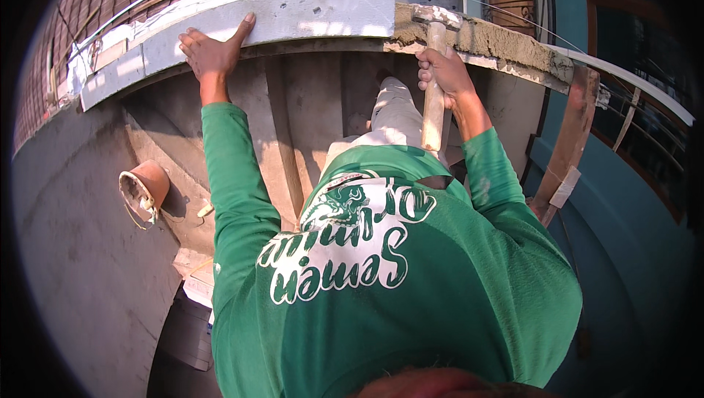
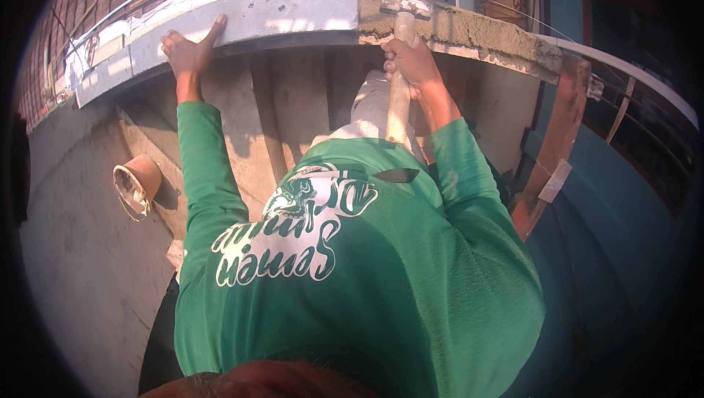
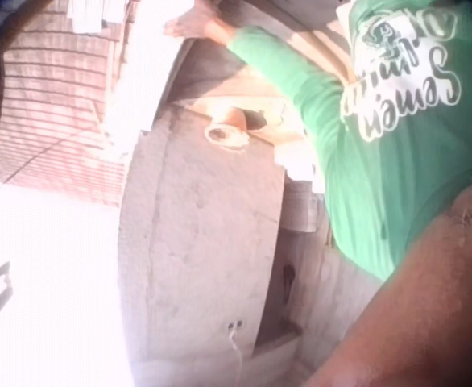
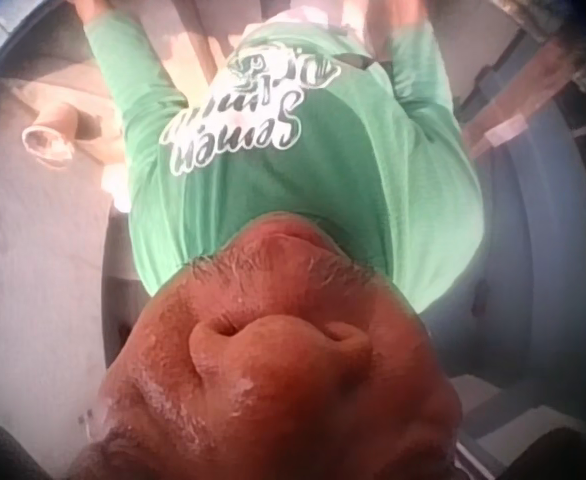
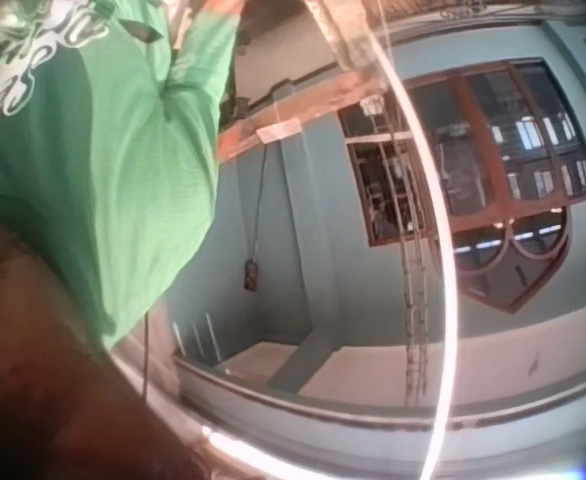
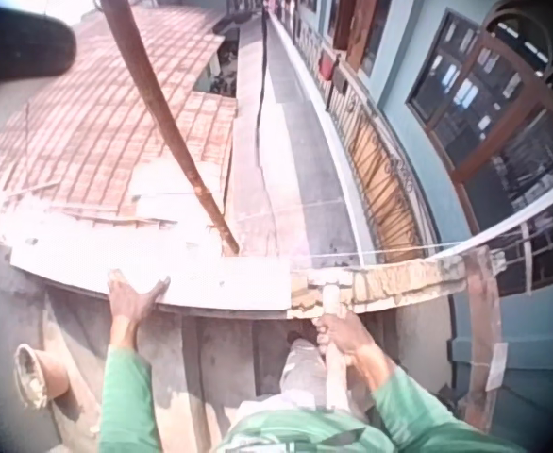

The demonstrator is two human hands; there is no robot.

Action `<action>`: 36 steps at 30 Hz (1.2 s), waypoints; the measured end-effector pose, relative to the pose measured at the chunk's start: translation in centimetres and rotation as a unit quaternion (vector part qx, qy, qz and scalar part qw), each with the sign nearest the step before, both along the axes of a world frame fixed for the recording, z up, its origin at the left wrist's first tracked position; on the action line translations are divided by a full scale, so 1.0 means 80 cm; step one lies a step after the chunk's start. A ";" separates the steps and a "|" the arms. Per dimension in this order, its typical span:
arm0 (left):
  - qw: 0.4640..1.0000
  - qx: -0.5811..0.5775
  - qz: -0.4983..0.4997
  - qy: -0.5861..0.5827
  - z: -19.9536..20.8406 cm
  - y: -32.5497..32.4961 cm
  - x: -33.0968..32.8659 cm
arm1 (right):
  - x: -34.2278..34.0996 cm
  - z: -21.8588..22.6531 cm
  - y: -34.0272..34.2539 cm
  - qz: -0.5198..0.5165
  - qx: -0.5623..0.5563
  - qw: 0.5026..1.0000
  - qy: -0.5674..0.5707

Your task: The person applies mortar to a concrete stair edge using a trowel, then places white rectangular tiles onto the prepared surface. They use a hammer to tap the tiles into position and continue applying mortar and setting additional tiles along the stair edge.

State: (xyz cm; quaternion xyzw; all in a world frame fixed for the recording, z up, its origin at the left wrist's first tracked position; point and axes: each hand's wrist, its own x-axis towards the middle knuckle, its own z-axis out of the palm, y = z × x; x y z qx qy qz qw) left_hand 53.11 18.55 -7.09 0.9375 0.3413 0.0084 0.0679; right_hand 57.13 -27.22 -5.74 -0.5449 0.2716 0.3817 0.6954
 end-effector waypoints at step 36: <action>0.996 -0.017 -0.046 0.072 0.009 0.012 -0.008 | -0.007 -0.030 -0.160 0.201 -0.161 0.957 0.134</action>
